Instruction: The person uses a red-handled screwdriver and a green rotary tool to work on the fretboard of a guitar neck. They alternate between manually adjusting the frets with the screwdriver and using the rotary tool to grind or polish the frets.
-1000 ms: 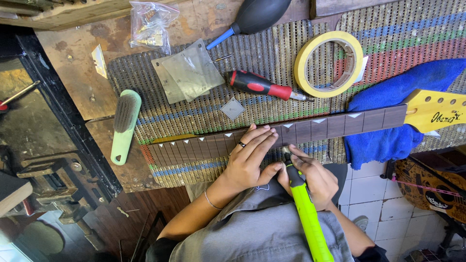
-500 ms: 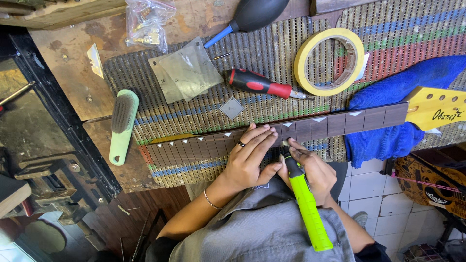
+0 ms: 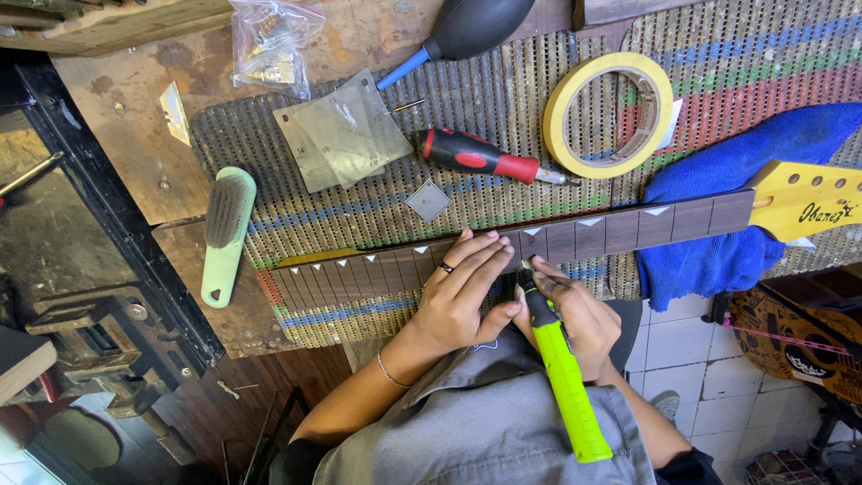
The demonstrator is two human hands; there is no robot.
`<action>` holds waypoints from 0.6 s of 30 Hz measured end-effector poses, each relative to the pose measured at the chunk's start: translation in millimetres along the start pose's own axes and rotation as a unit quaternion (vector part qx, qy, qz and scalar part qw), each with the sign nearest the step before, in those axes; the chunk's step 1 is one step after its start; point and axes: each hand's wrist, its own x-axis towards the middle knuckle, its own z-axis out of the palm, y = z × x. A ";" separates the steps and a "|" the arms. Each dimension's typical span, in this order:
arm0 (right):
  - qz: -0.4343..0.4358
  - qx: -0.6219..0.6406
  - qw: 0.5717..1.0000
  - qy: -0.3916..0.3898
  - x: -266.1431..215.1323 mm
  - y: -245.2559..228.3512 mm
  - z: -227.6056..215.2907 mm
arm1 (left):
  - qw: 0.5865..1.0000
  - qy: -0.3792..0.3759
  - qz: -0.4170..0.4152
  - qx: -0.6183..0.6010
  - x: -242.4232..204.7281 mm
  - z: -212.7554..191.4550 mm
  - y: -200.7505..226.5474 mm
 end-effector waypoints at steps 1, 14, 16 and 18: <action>0.001 0.000 1.000 -0.001 -2.0 0.5 -0.2 | 1.000 0.000 -0.001 0.000 -0.1 0.2 0.0; -0.001 0.005 1.000 0.002 0.7 -5.9 -2.6 | 1.000 0.000 0.002 -0.002 -2.1 1.1 -1.5; -0.001 0.003 1.000 0.004 1.5 -7.3 -3.1 | 1.000 -0.001 0.003 -0.001 -2.4 1.0 -1.4; -0.008 0.003 1.000 0.015 3.8 -9.7 -3.6 | 1.000 -0.003 0.005 0.000 -2.5 0.8 -1.6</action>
